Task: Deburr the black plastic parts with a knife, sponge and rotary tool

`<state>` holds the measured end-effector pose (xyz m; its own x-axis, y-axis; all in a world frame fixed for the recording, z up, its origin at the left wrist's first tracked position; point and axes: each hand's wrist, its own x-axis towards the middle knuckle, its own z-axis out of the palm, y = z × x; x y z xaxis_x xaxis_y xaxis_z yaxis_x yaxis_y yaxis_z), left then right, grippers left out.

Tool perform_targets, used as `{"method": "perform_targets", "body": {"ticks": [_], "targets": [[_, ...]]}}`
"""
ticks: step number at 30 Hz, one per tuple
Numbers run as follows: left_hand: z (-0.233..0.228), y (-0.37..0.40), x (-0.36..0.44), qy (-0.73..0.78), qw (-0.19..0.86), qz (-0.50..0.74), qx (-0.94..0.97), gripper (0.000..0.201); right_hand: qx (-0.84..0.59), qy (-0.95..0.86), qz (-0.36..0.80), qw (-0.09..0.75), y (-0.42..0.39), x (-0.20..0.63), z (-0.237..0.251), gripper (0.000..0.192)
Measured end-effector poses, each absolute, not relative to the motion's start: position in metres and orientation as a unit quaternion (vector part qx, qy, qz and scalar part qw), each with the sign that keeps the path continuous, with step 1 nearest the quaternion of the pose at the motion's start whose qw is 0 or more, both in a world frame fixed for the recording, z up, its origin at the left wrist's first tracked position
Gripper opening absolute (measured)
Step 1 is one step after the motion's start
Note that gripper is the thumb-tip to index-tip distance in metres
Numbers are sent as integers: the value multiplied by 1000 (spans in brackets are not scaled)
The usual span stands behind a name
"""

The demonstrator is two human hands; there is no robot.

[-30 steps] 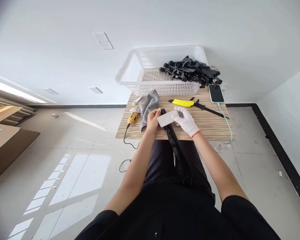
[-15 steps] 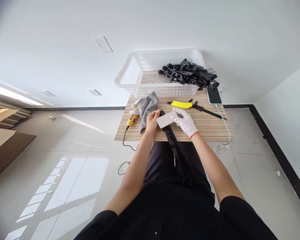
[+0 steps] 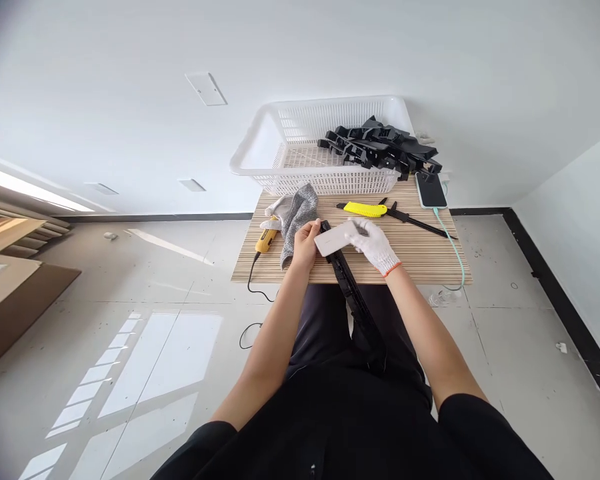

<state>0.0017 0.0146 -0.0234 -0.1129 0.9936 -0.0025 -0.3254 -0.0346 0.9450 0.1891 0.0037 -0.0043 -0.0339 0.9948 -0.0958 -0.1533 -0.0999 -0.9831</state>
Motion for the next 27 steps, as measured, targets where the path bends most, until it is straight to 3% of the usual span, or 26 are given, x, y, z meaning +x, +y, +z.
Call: {"method": "perform_targets", "body": {"ticks": [5,9,12,16,19,23,27], "targets": [[-23,14,2,443,541,601,387,43,-485,-413,540,549,1,187,-4,53],[-25,14,1,437,534,604,399,43,-484,-447,568,493,-1,186,-3,54],[-25,13,1,447,539,594,396,41,-501,-418,530,541,-2,186,-1,50],[-22,13,1,445,535,599,396,40,-504,-460,520,514,-2,187,2,54],[-20,12,2,449,537,592,399,42,-538,-422,476,554,-2,187,3,45],[-19,11,2,453,537,585,406,43,-516,-458,518,505,1,186,3,38],[-19,10,2,455,533,583,411,41,-481,-347,529,607,4,190,2,42]]}}
